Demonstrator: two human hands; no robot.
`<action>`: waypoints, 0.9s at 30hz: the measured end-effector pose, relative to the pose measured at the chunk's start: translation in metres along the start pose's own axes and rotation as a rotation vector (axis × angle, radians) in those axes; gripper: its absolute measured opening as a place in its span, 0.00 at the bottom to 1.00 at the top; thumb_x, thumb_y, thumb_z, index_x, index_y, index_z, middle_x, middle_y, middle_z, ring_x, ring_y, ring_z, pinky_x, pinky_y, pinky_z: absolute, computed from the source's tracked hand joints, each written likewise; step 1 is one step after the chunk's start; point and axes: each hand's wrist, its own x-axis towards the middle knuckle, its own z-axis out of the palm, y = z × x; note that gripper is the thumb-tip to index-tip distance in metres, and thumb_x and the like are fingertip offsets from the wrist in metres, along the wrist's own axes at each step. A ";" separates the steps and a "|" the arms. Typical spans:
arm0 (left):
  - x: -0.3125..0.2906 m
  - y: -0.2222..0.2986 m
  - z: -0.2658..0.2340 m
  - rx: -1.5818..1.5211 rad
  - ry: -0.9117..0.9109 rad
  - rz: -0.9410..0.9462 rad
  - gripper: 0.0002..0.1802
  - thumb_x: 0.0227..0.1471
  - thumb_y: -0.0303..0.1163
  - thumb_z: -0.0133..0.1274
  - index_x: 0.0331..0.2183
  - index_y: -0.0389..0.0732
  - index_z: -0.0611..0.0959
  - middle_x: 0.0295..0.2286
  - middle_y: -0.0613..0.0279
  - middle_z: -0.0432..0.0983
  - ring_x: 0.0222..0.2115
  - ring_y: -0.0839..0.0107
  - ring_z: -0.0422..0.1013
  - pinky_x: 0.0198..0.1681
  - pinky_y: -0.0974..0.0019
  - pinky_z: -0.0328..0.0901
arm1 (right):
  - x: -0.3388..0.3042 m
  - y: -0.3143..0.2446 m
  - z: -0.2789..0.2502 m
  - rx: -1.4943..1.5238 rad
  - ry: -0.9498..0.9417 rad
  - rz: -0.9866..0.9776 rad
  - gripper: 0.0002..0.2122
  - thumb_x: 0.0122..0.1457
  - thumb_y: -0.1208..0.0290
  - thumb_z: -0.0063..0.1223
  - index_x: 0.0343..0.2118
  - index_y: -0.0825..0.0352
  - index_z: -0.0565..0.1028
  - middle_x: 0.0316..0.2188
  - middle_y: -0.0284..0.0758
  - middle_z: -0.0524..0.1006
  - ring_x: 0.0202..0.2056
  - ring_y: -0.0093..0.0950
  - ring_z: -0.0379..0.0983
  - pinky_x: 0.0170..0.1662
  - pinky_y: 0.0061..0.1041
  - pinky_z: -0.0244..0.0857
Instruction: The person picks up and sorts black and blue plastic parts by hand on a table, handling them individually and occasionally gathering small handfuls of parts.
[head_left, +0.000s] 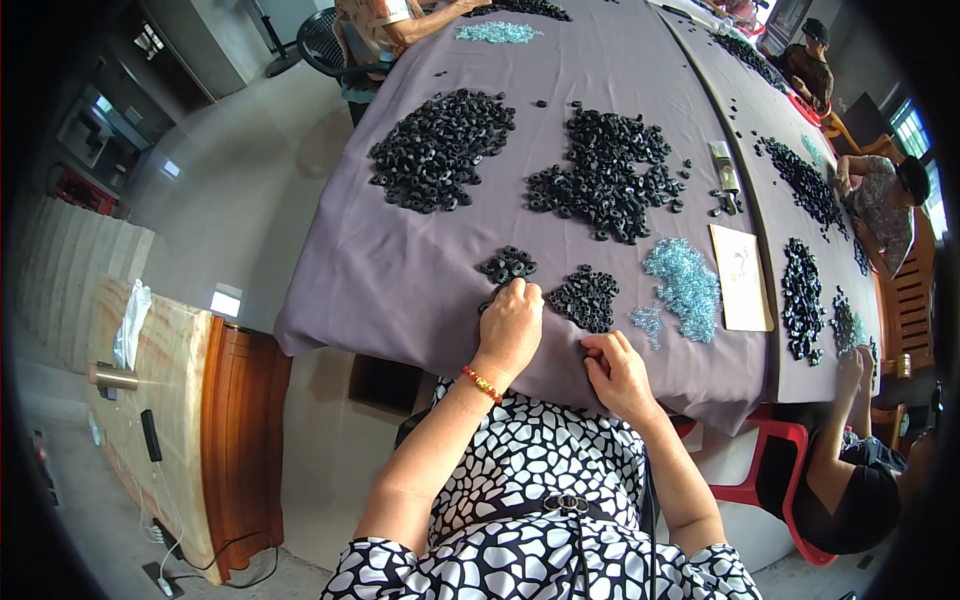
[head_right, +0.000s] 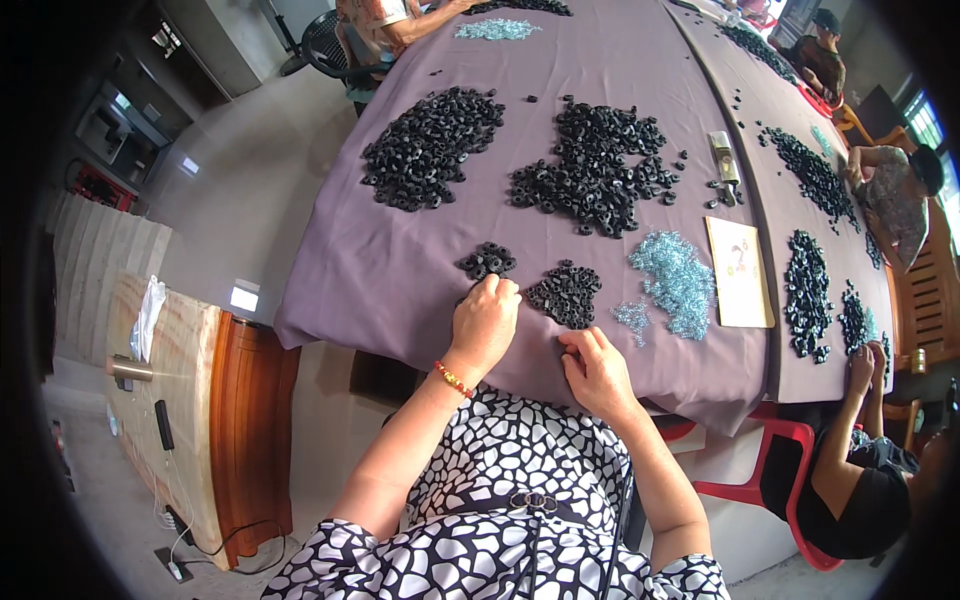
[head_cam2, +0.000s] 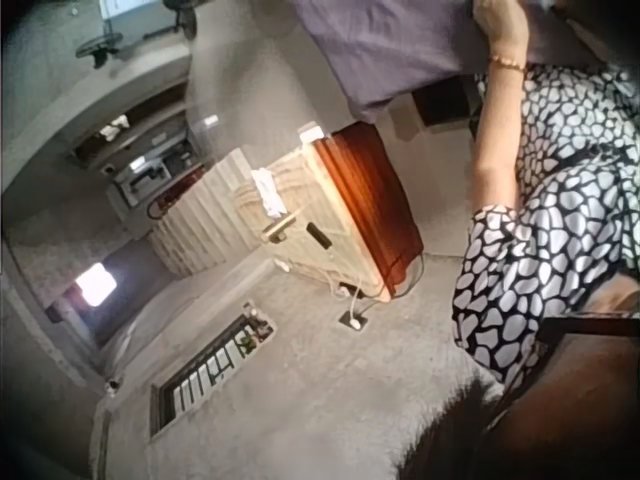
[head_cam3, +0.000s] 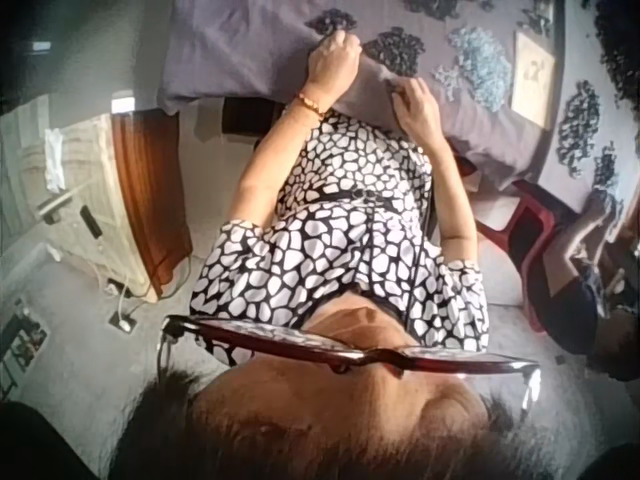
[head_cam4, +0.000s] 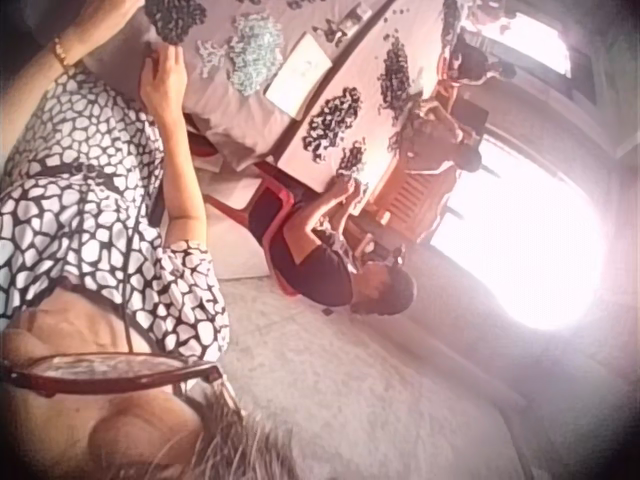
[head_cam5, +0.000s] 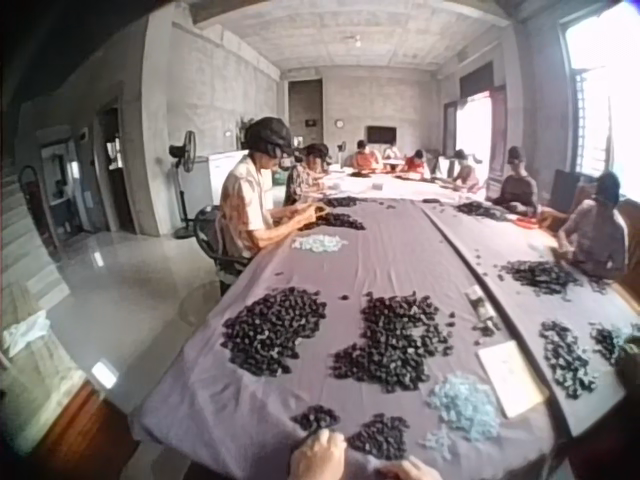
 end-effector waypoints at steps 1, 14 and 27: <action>-0.001 0.001 -0.001 -0.003 0.000 0.002 0.07 0.59 0.31 0.53 0.35 0.37 0.78 0.33 0.54 0.75 0.36 0.56 0.76 0.39 0.57 0.73 | 0.000 -0.001 0.000 -0.002 0.002 0.002 0.12 0.55 0.81 0.57 0.44 0.67 0.76 0.34 0.40 0.75 0.33 0.35 0.77 0.37 0.30 0.72; -0.019 0.015 -0.018 -0.081 0.045 0.024 0.07 0.59 0.32 0.54 0.34 0.39 0.77 0.32 0.56 0.73 0.34 0.58 0.75 0.37 0.60 0.73 | 0.000 -0.003 -0.002 -0.012 0.007 -0.019 0.13 0.54 0.83 0.57 0.43 0.68 0.76 0.34 0.41 0.75 0.36 0.36 0.79 0.38 0.32 0.74; -0.036 0.040 -0.023 -1.266 -0.362 -0.553 0.18 0.71 0.43 0.42 0.43 0.39 0.79 0.28 0.68 0.72 0.21 0.86 0.67 0.21 0.79 0.64 | -0.001 0.001 0.001 -0.030 0.032 -0.036 0.13 0.54 0.82 0.57 0.43 0.67 0.76 0.34 0.41 0.75 0.35 0.38 0.78 0.39 0.33 0.73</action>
